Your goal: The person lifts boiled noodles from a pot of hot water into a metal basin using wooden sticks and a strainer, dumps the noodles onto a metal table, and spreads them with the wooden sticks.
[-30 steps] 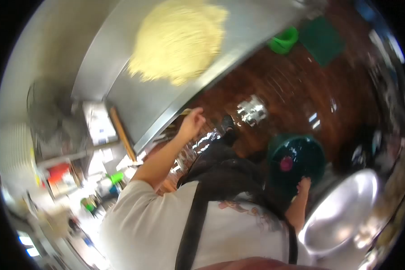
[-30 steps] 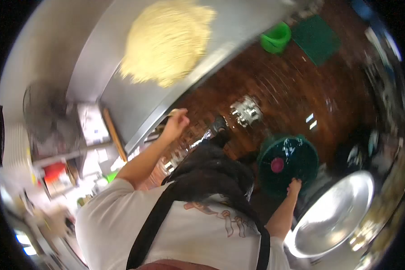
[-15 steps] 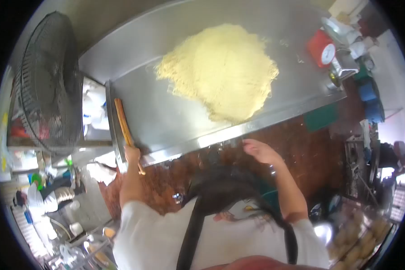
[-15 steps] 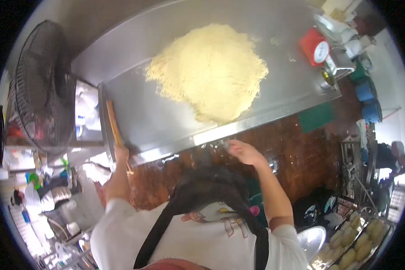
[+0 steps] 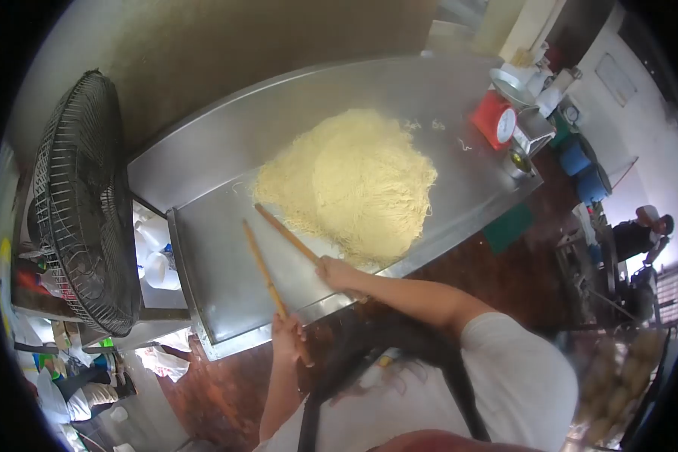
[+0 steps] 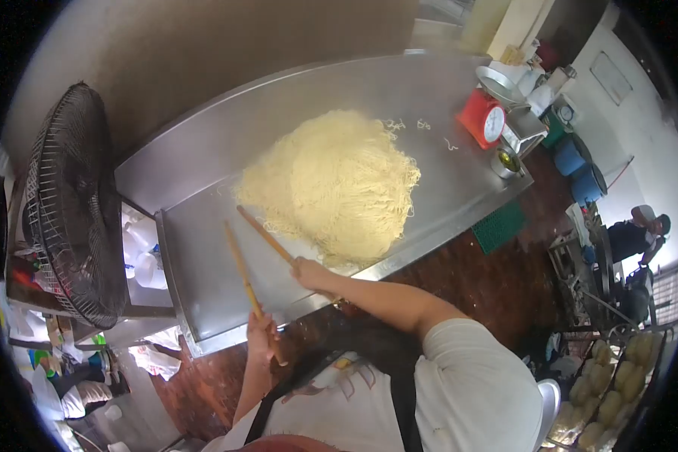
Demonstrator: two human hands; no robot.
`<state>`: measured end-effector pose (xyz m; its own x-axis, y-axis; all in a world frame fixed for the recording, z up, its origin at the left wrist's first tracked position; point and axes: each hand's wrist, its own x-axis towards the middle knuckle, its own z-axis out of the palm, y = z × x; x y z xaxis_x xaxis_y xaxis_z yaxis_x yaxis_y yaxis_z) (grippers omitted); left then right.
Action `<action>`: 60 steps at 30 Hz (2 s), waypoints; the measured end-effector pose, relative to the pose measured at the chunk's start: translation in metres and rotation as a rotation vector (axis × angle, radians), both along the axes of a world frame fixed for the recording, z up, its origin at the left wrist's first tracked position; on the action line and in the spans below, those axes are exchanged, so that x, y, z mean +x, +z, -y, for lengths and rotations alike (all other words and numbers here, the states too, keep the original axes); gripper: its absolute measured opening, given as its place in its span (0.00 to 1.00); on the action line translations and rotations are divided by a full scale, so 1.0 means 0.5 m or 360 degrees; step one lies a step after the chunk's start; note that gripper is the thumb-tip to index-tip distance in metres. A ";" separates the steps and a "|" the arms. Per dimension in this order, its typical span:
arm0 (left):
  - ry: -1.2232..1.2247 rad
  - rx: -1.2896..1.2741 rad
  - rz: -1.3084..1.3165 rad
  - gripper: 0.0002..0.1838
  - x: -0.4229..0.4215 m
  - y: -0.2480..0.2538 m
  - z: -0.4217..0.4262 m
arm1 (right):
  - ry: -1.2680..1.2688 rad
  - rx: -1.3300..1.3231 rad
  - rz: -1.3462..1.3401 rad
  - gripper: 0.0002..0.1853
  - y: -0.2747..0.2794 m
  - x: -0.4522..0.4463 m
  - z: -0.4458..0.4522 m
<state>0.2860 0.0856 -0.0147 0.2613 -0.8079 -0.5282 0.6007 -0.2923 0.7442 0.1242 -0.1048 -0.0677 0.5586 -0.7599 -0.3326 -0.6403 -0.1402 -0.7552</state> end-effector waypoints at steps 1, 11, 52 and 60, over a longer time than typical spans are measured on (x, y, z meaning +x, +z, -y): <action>0.0015 -0.0004 0.0074 0.19 0.013 0.022 -0.005 | -0.0007 -0.0003 -0.0036 0.24 0.076 -0.029 -0.003; -0.0316 0.0269 0.0827 0.23 0.022 0.090 0.026 | -0.0062 -0.0148 0.0006 0.21 0.214 -0.299 0.074; -0.1560 0.1529 0.2452 0.31 -0.686 0.544 0.526 | 0.0685 -0.0191 -0.0484 0.26 0.374 -1.468 0.691; -0.0918 0.0850 0.1723 0.24 -0.683 0.123 0.792 | -0.0109 0.1449 0.1078 0.11 0.090 -0.656 0.583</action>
